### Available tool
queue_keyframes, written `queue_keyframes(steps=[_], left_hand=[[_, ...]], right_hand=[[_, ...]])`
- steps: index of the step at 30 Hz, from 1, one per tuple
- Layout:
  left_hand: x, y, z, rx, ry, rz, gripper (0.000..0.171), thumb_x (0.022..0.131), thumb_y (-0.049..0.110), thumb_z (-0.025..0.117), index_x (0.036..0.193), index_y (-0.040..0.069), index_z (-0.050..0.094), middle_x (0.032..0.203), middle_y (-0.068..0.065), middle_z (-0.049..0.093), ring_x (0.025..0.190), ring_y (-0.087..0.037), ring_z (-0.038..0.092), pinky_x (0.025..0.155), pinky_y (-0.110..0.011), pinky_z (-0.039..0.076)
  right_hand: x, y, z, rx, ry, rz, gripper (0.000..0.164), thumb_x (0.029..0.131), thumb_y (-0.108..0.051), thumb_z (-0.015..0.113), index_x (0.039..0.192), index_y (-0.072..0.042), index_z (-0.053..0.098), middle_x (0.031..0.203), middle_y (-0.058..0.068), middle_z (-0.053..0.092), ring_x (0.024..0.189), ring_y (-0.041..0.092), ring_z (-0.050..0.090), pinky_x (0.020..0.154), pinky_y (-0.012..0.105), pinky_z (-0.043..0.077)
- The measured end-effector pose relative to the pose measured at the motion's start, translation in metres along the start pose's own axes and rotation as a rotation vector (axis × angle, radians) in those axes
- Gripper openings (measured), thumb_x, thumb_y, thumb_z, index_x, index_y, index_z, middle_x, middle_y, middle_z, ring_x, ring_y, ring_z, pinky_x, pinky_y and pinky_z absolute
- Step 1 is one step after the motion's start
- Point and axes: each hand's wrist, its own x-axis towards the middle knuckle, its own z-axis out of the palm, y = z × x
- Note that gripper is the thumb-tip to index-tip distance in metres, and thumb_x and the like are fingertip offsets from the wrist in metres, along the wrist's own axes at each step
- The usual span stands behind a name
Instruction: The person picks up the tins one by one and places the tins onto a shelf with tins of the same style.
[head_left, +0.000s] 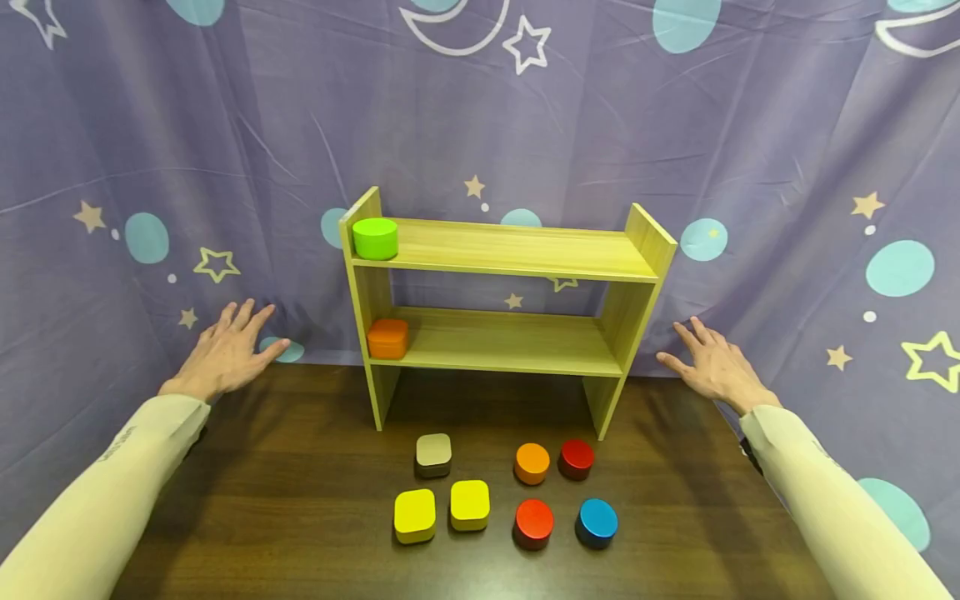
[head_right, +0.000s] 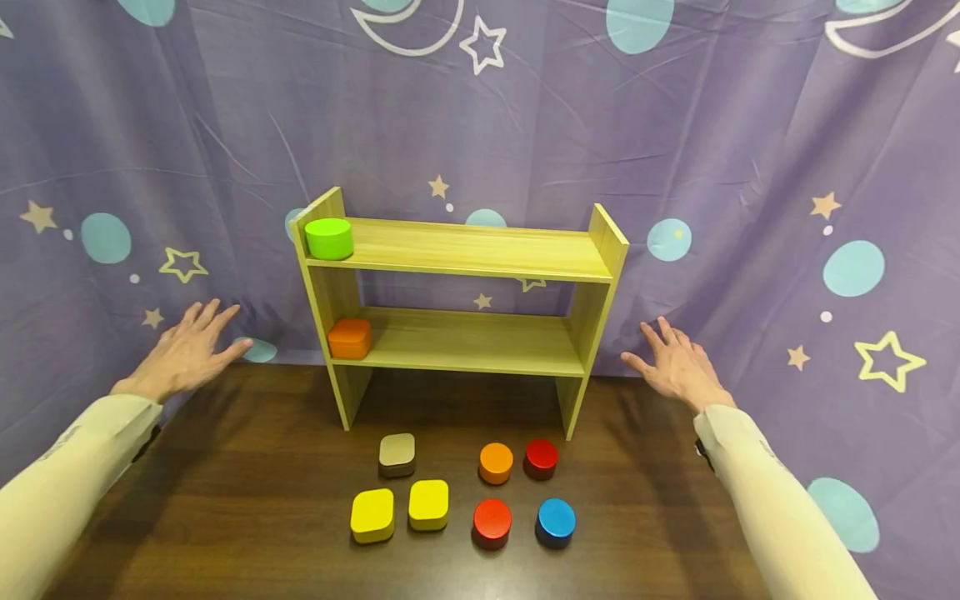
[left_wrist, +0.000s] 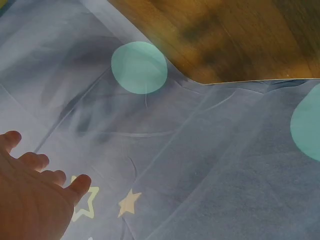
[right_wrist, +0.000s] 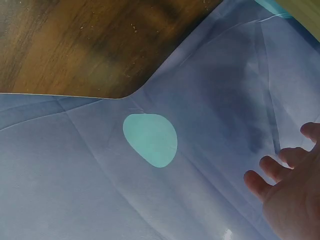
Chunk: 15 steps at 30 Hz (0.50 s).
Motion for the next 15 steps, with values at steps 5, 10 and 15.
queue_keyframes(steps=[5,10,15], left_hand=[[0.0,0.002,-0.001,0.003,-0.007,-0.008,0.096,0.109,0.069,0.04,0.173,0.003,0.012,0.175,-0.042,0.004,0.16,-0.067,0.004,0.122,-0.085,0.014],[0.002,0.009,-0.003,-0.034,-0.019,-0.007,0.098,0.109,0.069,0.04,0.174,0.003,0.006,0.175,-0.043,0.0,0.158,-0.071,0.007,0.121,-0.085,0.017],[0.004,0.018,-0.003,-0.058,0.005,0.021,0.096,0.111,0.063,0.044,0.174,0.001,0.005,0.175,-0.044,0.003,0.158,-0.069,0.012,0.121,-0.084,0.021]], right_hand=[[-0.001,-0.001,0.001,0.008,-0.002,0.001,0.094,0.108,-0.068,0.044,0.171,-0.002,0.025,0.176,0.039,0.014,0.158,0.064,0.021,0.122,0.08,0.023],[-0.002,0.001,0.003,0.013,0.002,-0.001,0.094,0.108,-0.068,0.045,0.171,-0.002,0.025,0.177,0.038,0.015,0.158,0.064,0.022,0.123,0.08,0.023],[-0.004,-0.001,0.003,0.007,0.017,-0.018,0.092,0.109,-0.067,0.045,0.171,-0.001,0.028,0.175,0.038,0.02,0.158,0.062,0.024,0.122,0.079,0.025]])
